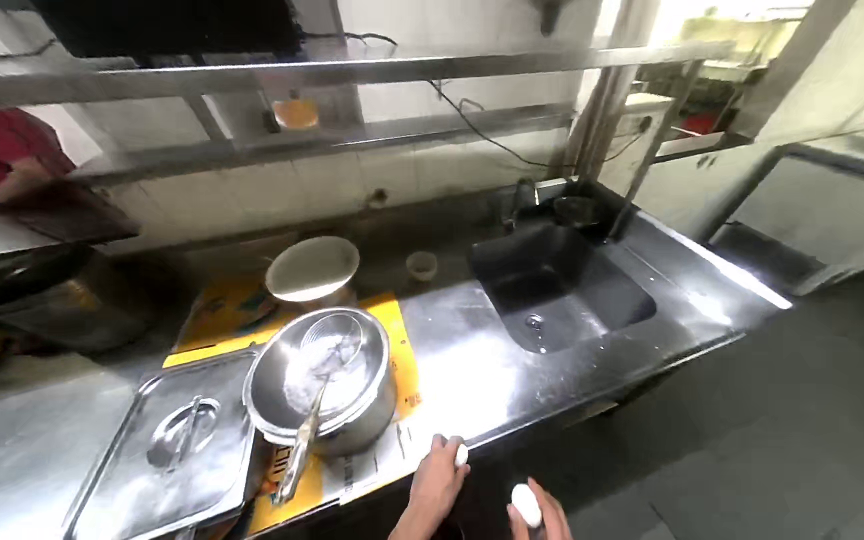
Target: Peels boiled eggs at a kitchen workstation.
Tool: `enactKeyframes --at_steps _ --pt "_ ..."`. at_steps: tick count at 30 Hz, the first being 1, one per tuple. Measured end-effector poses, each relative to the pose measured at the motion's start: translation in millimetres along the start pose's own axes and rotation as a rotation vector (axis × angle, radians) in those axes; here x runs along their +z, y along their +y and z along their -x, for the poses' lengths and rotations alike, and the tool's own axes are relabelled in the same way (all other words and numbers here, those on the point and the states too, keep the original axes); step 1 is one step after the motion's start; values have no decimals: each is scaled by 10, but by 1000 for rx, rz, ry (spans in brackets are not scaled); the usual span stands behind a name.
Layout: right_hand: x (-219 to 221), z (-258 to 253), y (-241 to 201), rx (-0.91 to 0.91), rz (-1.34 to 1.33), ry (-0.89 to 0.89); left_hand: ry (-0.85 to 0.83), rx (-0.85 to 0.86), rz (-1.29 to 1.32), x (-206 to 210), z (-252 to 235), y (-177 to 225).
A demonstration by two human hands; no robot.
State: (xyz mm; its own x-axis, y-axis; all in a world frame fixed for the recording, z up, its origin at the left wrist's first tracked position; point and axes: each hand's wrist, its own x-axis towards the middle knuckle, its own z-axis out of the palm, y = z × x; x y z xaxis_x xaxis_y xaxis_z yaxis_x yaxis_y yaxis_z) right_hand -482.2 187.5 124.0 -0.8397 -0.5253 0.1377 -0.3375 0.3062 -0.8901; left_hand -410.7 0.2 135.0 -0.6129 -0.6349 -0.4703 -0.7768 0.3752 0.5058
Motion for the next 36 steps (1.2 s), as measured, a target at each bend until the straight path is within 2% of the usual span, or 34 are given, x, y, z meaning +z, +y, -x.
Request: enactKeyframes --at_steps 6,11,15,17,19,22,27,30,32,34,36 --pt "757 -1577 305 -58 237 -212 -1 -154 -23 -250 -731 19" --pt "1080 -2347 314 -291 284 -214 -31 -199 -21 -172 -1006 82" --pt "1261 -2608 698 -486 338 -355 3 -248 20 -59 -1061 190" --pt "1301 -2764 868 -540 392 -482 49 -311 38 -26 -1104 252" --pt "1282 -2883 872 -566 377 -545 83 -394 66 -22 -1124 300" --pt "1253 -3040 857 -600 329 -543 132 -460 97 -1 -1134 381" --pt "1243 -3253 905 -626 436 -749 246 -564 102 128 -1135 538" --pt "1238 -3287 883 -718 489 -797 277 -611 95 177 -1113 567" --pt "1221 -3313 804 -687 446 -853 312 -624 99 175 -1048 585" --pt "1196 -3321 718 -593 322 -820 388 -598 115 211 -960 556" --pt "1244 -3357 818 -673 317 -761 433 -559 113 293 -899 487"
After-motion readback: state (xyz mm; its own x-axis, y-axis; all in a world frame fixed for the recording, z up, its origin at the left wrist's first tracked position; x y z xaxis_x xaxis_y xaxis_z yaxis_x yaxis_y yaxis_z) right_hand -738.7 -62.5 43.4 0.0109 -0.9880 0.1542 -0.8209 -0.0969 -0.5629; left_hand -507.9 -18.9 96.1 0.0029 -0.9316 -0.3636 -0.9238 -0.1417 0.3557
